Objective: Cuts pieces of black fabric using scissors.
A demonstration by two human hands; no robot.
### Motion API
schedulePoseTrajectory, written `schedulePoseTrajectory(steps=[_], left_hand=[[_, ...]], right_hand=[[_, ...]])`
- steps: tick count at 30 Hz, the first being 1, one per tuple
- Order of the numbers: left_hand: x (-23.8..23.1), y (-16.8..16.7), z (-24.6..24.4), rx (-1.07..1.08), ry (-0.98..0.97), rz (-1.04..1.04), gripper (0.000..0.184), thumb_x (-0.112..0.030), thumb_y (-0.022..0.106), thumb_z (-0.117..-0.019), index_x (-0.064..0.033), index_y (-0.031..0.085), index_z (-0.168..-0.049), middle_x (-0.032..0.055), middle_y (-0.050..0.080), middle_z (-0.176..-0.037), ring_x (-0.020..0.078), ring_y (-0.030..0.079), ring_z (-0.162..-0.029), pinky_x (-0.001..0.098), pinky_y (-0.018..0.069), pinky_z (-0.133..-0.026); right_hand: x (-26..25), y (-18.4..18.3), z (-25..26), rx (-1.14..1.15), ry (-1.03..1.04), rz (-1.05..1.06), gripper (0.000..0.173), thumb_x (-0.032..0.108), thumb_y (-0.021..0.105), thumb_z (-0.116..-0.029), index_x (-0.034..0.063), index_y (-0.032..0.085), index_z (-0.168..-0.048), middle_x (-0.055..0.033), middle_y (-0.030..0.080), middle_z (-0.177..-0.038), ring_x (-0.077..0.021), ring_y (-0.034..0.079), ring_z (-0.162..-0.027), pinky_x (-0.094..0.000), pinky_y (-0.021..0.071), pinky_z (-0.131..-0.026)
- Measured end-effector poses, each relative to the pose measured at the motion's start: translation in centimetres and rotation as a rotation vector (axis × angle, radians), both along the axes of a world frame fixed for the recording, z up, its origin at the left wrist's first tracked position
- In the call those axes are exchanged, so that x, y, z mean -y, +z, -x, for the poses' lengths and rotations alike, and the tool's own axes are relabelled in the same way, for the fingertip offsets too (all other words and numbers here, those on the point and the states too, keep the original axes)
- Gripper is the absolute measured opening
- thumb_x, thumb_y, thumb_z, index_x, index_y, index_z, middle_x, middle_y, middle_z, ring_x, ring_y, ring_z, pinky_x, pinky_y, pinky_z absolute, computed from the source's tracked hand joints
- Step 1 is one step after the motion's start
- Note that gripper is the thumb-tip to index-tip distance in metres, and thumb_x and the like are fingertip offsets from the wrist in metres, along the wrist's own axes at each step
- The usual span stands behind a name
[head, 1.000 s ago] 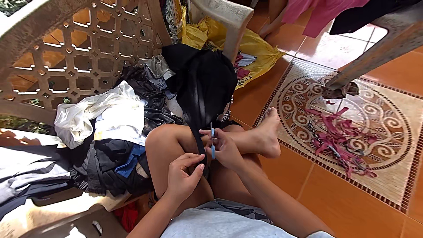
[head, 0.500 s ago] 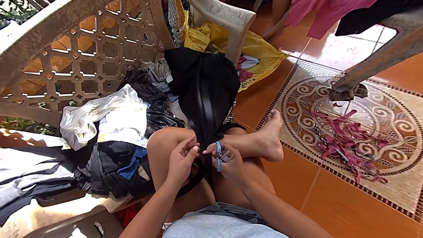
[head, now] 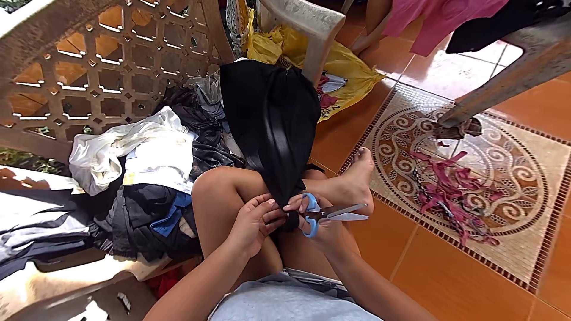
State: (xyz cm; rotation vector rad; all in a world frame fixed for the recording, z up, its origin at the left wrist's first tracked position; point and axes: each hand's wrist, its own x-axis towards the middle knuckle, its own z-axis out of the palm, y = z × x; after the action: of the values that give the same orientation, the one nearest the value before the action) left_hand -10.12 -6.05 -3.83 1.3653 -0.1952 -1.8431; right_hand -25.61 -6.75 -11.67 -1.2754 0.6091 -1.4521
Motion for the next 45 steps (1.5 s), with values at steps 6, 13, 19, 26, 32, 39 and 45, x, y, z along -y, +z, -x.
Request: schedulePoseTrajectory(steps=[6,13,19,26,32,39,45], left_hand=[[1.1,-0.6,0.9,0.178,0.003,0.214,0.059,0.012,0.061,-0.0934,0.0012,0.036,-0.145,0.0122,0.067,-0.104,0.0153,0.072,-0.082,0.0307,0.0615,-0.076],[0.1,-2.8,0.5,0.551,-0.141,0.651,0.033,0.006,0.067,-0.0864,0.0091,0.065,-0.119,0.0133,0.068,-0.121,0.0021,0.068,-0.096,0.0176,0.0565,-0.083],[-0.1,-3.3,-0.4,0.605,-0.216,0.645,0.049,0.006,0.073,-0.0821,0.0056,0.061,-0.130,0.0181,0.060,-0.133,0.0089,0.071,-0.092,0.0220,0.0612,-0.077],[-0.8,-3.8,-1.1,0.652,-0.255,0.649,0.055,0.004,0.075,-0.0834,0.0059,0.058,-0.136,0.0201,0.058,-0.133,0.0091,0.071,-0.088,0.0209,0.0614,-0.073],[-1.5,-3.9,-1.7,0.631,-0.228,0.626,0.058,0.005,0.074,-0.0827,0.0066,0.056,-0.138,0.0191,0.057,-0.135,0.0070,0.071,-0.083,0.0202,0.0616,-0.073],[-1.8,-4.2,-1.7,0.627,-0.190,0.645,0.060,0.003,0.076,-0.0818,0.0068,0.055,-0.138,0.0167,0.059,-0.132,0.0027,0.069,-0.075,0.0176,0.0604,-0.068],[-2.1,-4.5,-1.4,0.646,-0.181,0.674,0.064,0.002,0.078,-0.0809,0.0082,0.054,-0.140,0.0175,0.059,-0.132,0.0024,0.069,-0.075,0.0171,0.0601,-0.069]], right_hand=[[-0.5,0.1,0.2,-0.020,0.019,-0.013,0.020,0.014,0.076,-0.0899,0.0239,0.069,-0.106,0.0117,0.075,-0.105,0.0001,0.070,-0.101,-0.0170,0.0564,-0.089],[-1.7,-0.6,0.8,-0.213,0.039,-0.050,0.020,0.004,0.073,-0.0846,0.0155,0.066,-0.100,0.0090,0.073,-0.106,0.0024,0.067,-0.103,-0.0156,0.0554,-0.089],[-3.0,-2.1,2.4,-0.402,0.292,0.035,0.018,0.013,0.075,-0.0861,0.0035,0.064,-0.096,-0.0028,0.074,-0.100,0.0002,0.066,-0.101,-0.0144,0.0512,-0.090],[-3.5,-2.7,7.5,-0.162,0.577,-0.313,0.062,0.077,0.045,-0.0916,0.0259,0.059,-0.123,0.0078,0.072,-0.109,-0.0065,0.068,-0.102,-0.0243,0.0548,-0.087],[-4.6,-2.3,11.0,-0.279,0.858,-0.632,0.068,0.079,0.048,-0.0885,0.0167,0.060,-0.111,0.0069,0.072,-0.094,-0.0026,0.068,-0.082,-0.0183,0.0536,-0.068],[-4.9,-2.6,10.1,-0.218,1.029,-0.688,0.057,0.074,0.054,-0.0907,0.0181,0.060,-0.099,0.0106,0.064,-0.077,0.0014,0.061,-0.066,-0.0152,0.0488,-0.061],[-4.6,-3.5,6.9,-0.098,0.947,-0.647,0.055,0.073,0.053,-0.0919,0.0188,0.060,-0.098,0.0106,0.065,-0.076,0.0001,0.063,-0.066,-0.0163,0.0500,-0.061]])
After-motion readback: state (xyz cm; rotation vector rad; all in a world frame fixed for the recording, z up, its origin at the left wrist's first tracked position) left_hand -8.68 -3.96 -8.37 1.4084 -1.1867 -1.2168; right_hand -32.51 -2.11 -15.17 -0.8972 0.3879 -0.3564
